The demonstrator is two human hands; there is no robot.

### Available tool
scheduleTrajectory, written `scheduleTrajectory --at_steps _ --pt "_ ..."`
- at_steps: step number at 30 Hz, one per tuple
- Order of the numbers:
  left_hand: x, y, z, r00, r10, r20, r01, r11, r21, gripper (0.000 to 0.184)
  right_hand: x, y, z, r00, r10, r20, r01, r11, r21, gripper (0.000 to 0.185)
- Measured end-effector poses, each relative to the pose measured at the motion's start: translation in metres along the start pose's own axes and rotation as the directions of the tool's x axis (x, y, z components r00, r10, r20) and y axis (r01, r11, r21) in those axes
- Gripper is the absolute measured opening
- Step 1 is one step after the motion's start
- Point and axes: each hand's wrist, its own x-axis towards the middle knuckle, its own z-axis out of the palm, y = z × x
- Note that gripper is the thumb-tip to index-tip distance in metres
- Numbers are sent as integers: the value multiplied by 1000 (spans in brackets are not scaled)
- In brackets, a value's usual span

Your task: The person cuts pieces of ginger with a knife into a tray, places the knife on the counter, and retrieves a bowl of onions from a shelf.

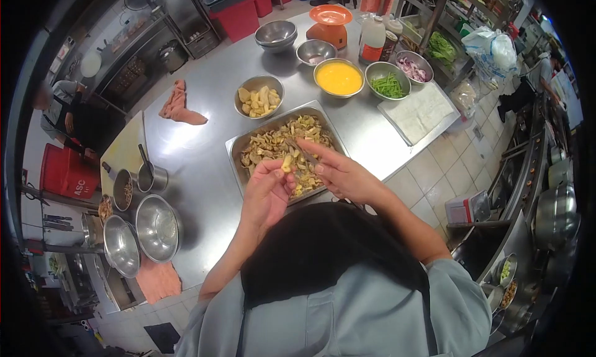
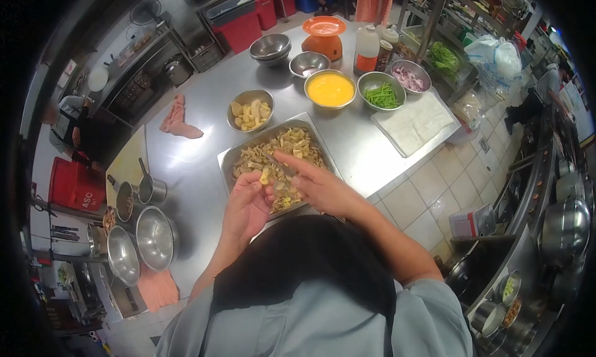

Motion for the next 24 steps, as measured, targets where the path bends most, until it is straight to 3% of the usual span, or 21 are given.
scheduleTrajectory --at_steps 3,7,9,15,24 --pt "2 1 2 999 39 -31 -38 999 32 18 0 -2 -2 996 33 85 -30 999 -39 61" --pt "5 -1 1 996 93 8 -93 995 20 20 3 11 5 991 -116 69 128 971 -200 63" --pt "4 0 0 995 95 32 -95 995 16 21 -3 0 7 994 -81 68 91 982 -165 67" --pt "1 -2 10 990 135 26 -136 990 42 21 0 4 8 979 -165 120 188 958 -216 72" --pt "-3 -3 10 991 128 45 -130 991 46 19 1 8 8 980 -163 115 184 961 -207 67"
